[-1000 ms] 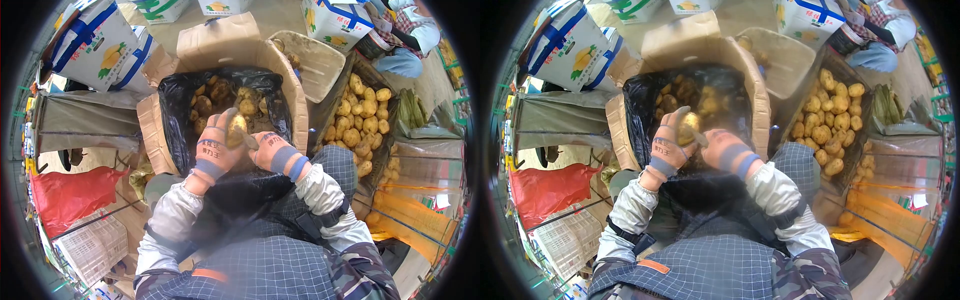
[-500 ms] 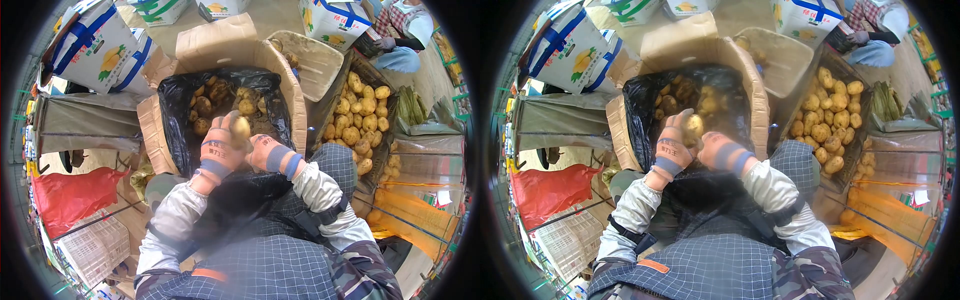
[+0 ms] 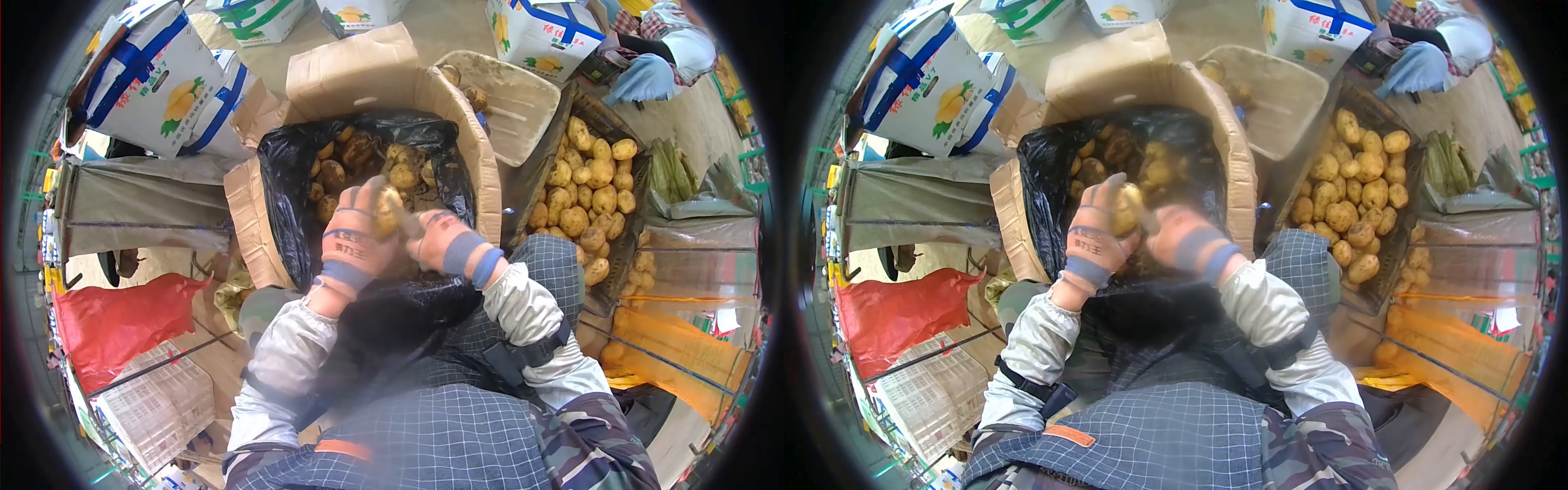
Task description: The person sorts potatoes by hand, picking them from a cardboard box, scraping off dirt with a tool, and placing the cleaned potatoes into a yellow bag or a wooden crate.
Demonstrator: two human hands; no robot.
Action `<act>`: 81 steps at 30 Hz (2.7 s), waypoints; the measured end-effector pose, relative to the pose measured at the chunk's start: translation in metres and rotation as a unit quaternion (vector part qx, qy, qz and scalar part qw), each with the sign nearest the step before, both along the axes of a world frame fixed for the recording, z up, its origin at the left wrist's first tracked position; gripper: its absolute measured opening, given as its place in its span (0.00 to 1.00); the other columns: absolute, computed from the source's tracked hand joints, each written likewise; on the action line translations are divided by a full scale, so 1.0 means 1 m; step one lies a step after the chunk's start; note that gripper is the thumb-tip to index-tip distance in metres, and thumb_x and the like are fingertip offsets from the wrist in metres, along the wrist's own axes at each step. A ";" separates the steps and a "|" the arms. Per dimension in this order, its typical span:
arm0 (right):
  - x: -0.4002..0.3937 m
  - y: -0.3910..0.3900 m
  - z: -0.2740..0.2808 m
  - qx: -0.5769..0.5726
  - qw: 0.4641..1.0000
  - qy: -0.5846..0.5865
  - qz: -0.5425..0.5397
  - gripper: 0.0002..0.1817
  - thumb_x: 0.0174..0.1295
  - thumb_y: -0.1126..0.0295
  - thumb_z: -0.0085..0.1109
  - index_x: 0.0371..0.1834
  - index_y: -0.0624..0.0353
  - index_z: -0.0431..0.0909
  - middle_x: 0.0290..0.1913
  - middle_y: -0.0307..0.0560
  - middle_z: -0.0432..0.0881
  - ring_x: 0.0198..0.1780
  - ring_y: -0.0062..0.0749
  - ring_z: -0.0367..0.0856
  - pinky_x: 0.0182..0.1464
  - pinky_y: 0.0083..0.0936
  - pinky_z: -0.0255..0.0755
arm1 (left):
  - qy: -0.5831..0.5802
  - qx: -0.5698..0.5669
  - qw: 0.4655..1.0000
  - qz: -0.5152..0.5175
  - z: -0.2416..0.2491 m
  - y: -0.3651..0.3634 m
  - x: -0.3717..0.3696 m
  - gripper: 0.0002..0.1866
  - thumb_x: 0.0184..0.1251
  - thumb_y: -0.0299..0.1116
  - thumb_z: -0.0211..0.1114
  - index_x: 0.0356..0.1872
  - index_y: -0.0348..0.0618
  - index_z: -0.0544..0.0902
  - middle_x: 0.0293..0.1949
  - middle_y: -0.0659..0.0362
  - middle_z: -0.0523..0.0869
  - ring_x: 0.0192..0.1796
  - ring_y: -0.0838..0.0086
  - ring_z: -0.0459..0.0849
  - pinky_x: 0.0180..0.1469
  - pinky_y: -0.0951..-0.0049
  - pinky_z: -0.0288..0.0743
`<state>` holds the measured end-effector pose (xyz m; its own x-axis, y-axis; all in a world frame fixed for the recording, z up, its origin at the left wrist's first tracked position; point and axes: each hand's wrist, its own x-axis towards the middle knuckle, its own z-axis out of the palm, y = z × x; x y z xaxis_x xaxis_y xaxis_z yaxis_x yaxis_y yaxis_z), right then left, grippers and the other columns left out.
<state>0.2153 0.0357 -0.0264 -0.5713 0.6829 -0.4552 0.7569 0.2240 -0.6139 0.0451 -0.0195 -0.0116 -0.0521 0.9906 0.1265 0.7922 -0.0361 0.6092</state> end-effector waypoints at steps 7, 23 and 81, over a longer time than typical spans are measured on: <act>0.011 0.007 -0.004 0.152 0.962 0.157 -0.165 0.21 0.64 0.64 0.65 0.56 0.65 0.81 0.47 0.64 0.86 0.51 0.58 0.85 0.55 0.41 0.77 | -0.583 -0.145 0.797 -0.065 0.024 -0.002 -0.021 0.39 0.61 0.45 0.73 0.72 0.38 0.70 0.54 0.58 0.84 0.56 0.75 0.82 0.61 0.73 0.76; 0.009 0.004 0.022 0.116 0.974 0.158 -0.109 0.24 0.63 0.63 0.65 0.59 0.67 0.78 0.45 0.66 0.85 0.51 0.61 0.83 0.54 0.46 0.77 | -0.656 -0.106 0.743 -0.082 0.018 -0.001 -0.019 0.47 0.56 0.49 0.69 0.75 0.36 0.64 0.56 0.48 0.83 0.45 0.65 0.87 0.38 0.77 0.82; 0.020 0.021 -0.023 0.132 0.967 0.148 -0.161 0.28 0.64 0.60 0.66 0.65 0.62 0.77 0.55 0.59 0.87 0.57 0.50 0.85 0.61 0.41 0.77 | -0.631 0.150 0.735 0.196 0.030 -0.042 -0.126 0.24 0.66 0.45 0.63 0.58 0.39 0.80 0.47 0.54 0.87 0.46 0.66 0.86 0.43 0.65 0.81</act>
<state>0.2349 0.0572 -0.0496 -0.3888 0.9169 -0.0901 0.6139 0.1849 -0.7674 -0.0812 -0.0617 0.0189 -0.5891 0.8060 -0.0580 -0.4126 -0.2382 0.8792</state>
